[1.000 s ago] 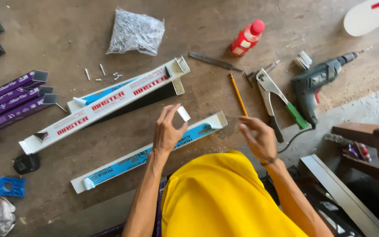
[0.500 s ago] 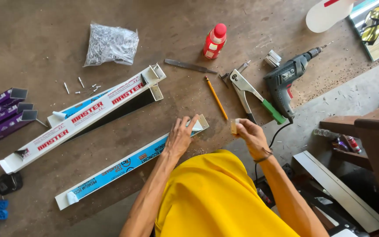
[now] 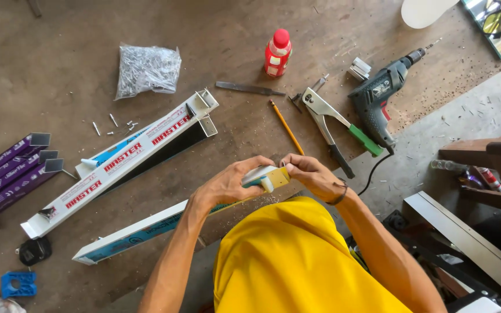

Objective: Assembling aluminum frame components by drilling holes and using a rivet gun to fasten them together.

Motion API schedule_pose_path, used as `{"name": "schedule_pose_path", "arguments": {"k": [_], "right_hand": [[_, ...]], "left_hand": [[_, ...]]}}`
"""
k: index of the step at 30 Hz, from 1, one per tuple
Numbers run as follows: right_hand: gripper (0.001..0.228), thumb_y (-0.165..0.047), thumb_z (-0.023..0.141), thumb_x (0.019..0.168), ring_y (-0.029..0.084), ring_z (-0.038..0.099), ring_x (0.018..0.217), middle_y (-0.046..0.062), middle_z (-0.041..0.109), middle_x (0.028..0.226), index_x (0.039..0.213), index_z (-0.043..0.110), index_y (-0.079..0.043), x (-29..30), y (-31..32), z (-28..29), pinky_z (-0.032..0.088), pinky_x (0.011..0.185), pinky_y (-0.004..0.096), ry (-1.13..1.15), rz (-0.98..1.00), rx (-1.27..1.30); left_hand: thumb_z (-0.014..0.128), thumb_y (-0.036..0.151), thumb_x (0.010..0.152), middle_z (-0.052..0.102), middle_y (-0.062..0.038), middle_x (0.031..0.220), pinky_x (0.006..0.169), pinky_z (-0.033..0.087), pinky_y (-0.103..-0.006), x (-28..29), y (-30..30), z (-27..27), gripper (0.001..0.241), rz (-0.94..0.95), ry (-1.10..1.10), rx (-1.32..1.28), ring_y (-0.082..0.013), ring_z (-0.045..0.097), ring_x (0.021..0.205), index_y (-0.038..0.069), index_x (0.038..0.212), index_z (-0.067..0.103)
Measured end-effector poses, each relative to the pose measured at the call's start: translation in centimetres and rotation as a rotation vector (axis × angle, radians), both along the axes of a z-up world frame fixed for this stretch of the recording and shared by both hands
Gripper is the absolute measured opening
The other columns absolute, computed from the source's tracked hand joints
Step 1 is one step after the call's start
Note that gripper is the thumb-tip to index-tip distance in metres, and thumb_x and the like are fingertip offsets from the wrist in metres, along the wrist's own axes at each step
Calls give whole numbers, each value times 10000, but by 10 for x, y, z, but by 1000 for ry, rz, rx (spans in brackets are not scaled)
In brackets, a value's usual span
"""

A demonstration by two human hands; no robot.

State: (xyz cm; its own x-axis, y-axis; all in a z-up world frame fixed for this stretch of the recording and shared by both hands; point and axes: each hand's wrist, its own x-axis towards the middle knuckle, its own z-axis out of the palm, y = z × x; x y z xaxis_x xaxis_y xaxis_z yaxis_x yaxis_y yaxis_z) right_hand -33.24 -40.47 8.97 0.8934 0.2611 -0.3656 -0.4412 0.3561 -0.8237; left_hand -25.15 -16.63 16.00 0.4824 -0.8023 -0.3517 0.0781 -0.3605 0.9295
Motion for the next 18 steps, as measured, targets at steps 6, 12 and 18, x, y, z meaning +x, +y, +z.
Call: {"name": "schedule_pose_path", "arguments": {"k": [6, 12, 18], "right_hand": [[143, -110, 583, 1043, 107, 558, 792, 29, 614, 818, 1033, 683, -9, 7, -7, 20, 513, 775, 286, -151, 168, -48], [389, -51, 633, 996, 88, 571, 791, 57, 646, 899, 1357, 516, 31, 0, 1, -2, 477, 756, 249, -99, 130, 143], [365, -34, 738, 916, 193, 672, 813, 170, 712, 927, 1244, 607, 56, 10, -16, -2, 533, 750, 307, -96, 69, 135]], "left_hand": [[628, 86, 822, 645, -178, 1201, 972, 494, -691, -10, -3, 17, 455, -15, -107, 33, -459, 649, 1132, 212, 1254, 568], [667, 61, 762, 643, -62, 1176, 968, 493, -625, -17, -2, 21, 424, 62, -103, -3, -386, 647, 1177, 234, 1149, 672], [690, 76, 737, 609, 68, 1212, 961, 518, -570, -31, -6, 19, 435, 74, -168, 107, -294, 659, 1164, 316, 1099, 711]]}}
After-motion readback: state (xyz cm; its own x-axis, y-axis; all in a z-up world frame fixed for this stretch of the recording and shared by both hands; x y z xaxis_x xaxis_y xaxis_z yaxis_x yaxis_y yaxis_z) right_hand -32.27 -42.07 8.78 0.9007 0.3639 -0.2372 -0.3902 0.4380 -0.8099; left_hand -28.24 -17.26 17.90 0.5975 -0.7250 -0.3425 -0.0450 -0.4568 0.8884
